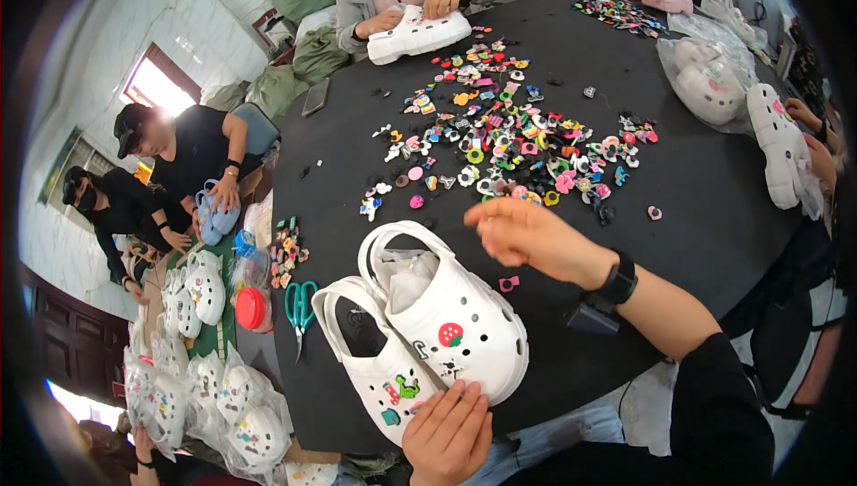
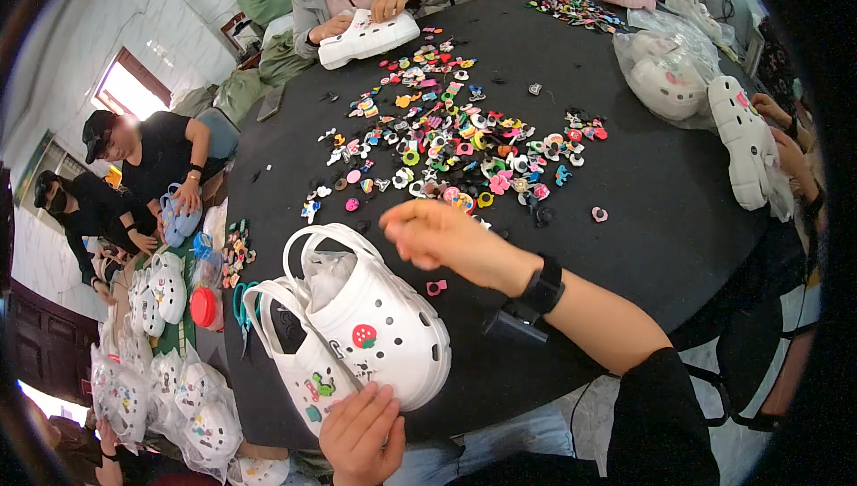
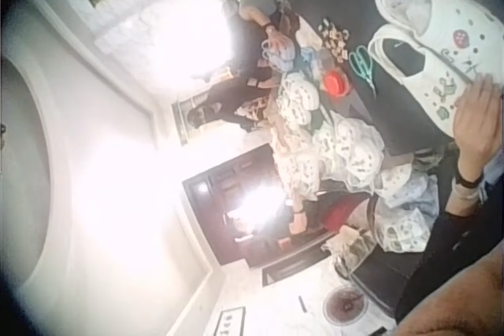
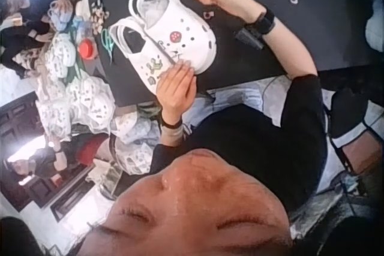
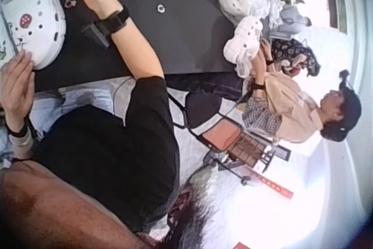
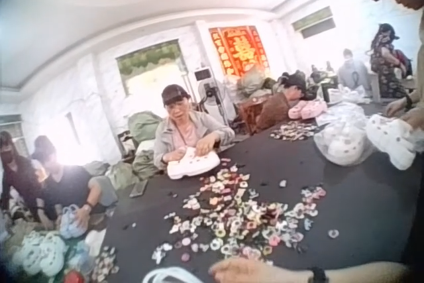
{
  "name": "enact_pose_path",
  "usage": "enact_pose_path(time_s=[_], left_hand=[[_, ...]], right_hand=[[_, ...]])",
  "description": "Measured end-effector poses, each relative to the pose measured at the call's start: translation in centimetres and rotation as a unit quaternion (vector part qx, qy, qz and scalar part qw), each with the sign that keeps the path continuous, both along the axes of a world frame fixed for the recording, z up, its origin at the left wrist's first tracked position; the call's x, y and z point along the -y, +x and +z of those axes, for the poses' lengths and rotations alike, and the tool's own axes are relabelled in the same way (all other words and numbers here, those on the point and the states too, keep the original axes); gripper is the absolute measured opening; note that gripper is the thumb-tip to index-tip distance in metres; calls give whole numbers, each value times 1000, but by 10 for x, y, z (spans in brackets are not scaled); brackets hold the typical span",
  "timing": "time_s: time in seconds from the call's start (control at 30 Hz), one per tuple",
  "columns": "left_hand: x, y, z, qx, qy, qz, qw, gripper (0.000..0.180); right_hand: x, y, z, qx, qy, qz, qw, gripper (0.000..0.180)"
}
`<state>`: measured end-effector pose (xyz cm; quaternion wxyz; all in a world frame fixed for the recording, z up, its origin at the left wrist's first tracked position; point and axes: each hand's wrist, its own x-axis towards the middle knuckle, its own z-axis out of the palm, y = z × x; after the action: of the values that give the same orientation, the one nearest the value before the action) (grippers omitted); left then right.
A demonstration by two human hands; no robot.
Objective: Applying decorative charms to white foam clogs.
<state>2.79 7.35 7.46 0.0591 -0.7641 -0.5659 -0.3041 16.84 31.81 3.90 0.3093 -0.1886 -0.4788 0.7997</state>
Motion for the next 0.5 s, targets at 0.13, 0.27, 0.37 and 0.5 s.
enact_pose_path(time_s=[0.13, 0.27, 0.37, 0.5], left_hand=[[-1, -1, 4, -1, -1, 1, 1000, 17], [-4, 1, 7, 0, -1, 2, 1000, 16], [-4, 2, 9, -3, 6, 6, 1000, 16], [1, 3, 6, 6, 7, 8, 1000, 16]], right_hand=[[45, -3, 28, 85, 406, 43, 909, 30], [55, -8, 25, 102, 623, 5, 776, 33], [45, -9, 24, 104, 649, 27, 753, 30], [56, -14, 25, 99, 619, 17, 779, 23]])
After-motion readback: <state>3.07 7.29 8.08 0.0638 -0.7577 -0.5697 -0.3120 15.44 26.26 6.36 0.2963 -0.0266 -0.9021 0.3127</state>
